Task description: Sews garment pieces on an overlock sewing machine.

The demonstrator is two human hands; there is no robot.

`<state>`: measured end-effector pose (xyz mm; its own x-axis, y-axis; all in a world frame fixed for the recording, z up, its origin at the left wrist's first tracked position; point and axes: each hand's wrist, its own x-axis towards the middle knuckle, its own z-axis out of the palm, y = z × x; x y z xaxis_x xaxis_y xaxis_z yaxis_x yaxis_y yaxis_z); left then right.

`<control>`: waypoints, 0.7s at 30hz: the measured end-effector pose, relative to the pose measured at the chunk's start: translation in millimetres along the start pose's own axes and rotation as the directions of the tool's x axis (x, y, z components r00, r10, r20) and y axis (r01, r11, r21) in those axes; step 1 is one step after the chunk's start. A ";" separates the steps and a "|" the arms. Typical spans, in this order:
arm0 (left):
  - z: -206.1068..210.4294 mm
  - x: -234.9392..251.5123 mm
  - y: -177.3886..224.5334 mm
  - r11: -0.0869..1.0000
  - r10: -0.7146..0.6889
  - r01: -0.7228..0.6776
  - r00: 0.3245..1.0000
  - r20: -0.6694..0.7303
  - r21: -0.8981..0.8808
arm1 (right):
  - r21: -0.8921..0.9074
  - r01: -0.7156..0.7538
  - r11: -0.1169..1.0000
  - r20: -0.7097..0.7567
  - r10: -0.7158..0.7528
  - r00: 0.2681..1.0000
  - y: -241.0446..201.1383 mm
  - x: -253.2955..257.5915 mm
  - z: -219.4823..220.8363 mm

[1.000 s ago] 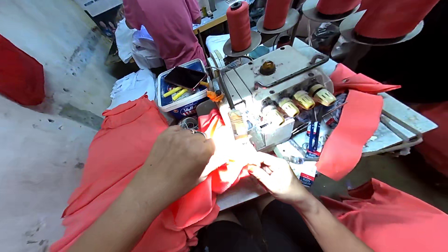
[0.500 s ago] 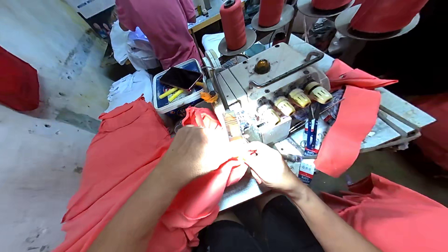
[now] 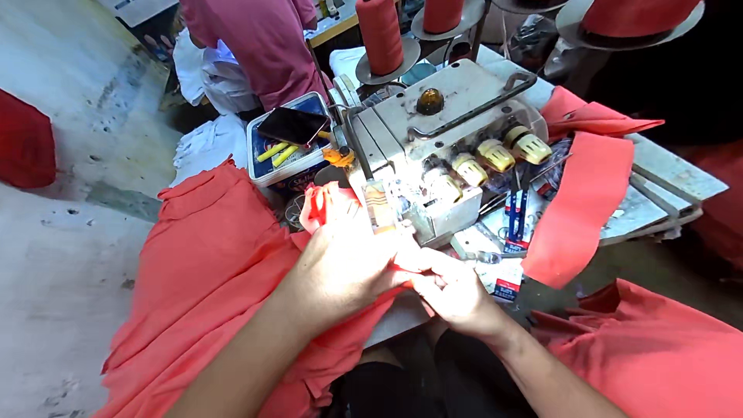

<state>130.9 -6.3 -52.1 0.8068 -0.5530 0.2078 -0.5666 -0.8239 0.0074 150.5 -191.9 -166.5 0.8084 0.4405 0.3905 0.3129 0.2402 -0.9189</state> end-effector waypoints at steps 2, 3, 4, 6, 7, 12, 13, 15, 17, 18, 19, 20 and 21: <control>2.6 2.5 -4.5 1.000 -0.008 0.008 1.000 0.021 -0.020 | -0.023 0.007 1.000 0.007 -0.007 1.000 2.7 5.8 -0.7; 3.5 2.9 -7.9 1.000 0.001 -0.001 1.000 0.008 -0.020 | -0.022 0.003 1.000 0.011 -0.002 1.000 3.4 7.9 -1.1; 2.6 2.0 -12.4 1.000 -0.007 0.007 1.000 0.022 -0.022 | -0.012 -0.005 1.000 0.020 0.006 1.000 3.4 9.7 -1.4; -3.2 -1.2 -27.9 0.993 -0.090 0.098 0.988 0.125 -0.058 | 0.011 -0.030 0.999 0.031 0.030 0.999 2.4 12.8 -1.6; -5.7 -5.2 -39.8 0.988 -0.138 0.150 0.973 0.186 -0.048 | 0.010 -0.043 0.999 0.025 0.043 0.999 1.7 13.8 -1.3; -23.9 -59.6 -102.8 0.967 -0.243 0.215 0.938 0.249 0.136 | -0.029 -0.042 0.999 -0.012 0.042 0.999 3.4 13.6 -0.8; -32.3 -73.1 -102.4 0.975 -0.186 0.157 0.963 0.194 0.156 | -0.094 0.013 0.995 -0.054 -0.018 0.998 4.4 9.5 0.2; -62.0 -90.5 -74.2 0.986 -0.062 0.037 0.987 0.150 0.164 | -0.307 0.161 0.938 -0.197 -0.228 0.954 11.6 -7.0 7.2; -106.9 -87.0 -12.1 1.000 0.016 -0.013 0.962 0.274 -0.013 | -0.433 0.214 0.876 -0.248 -0.344 0.906 26.7 -27.0 27.7; -124.8 -80.7 20.1 0.991 0.054 -0.007 0.931 0.360 -0.131 | -0.420 0.230 0.878 -0.221 -0.345 0.912 33.1 -36.3 45.9; -134.8 -74.6 47.4 0.984 0.072 0.006 0.902 0.427 -0.177 | -0.419 0.244 0.875 -0.132 -0.324 0.937 35.6 -43.6 65.6; -137.6 -69.3 65.8 0.991 0.048 0.018 0.878 0.476 -0.134 | -0.454 0.248 0.856 0.014 -0.271 0.962 31.6 -45.8 82.1; -135.6 -67.8 71.5 0.996 -0.053 0.080 0.866 0.497 -0.035 | -0.483 0.247 0.840 0.200 -0.169 0.965 20.3 -41.4 89.7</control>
<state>13.1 -10.9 67.0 0.8116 -0.4970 -0.3070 -0.5053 -0.8610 0.0580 78.7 -127.6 -196.2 0.6280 0.5572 0.5433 0.7034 -0.1077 -0.7026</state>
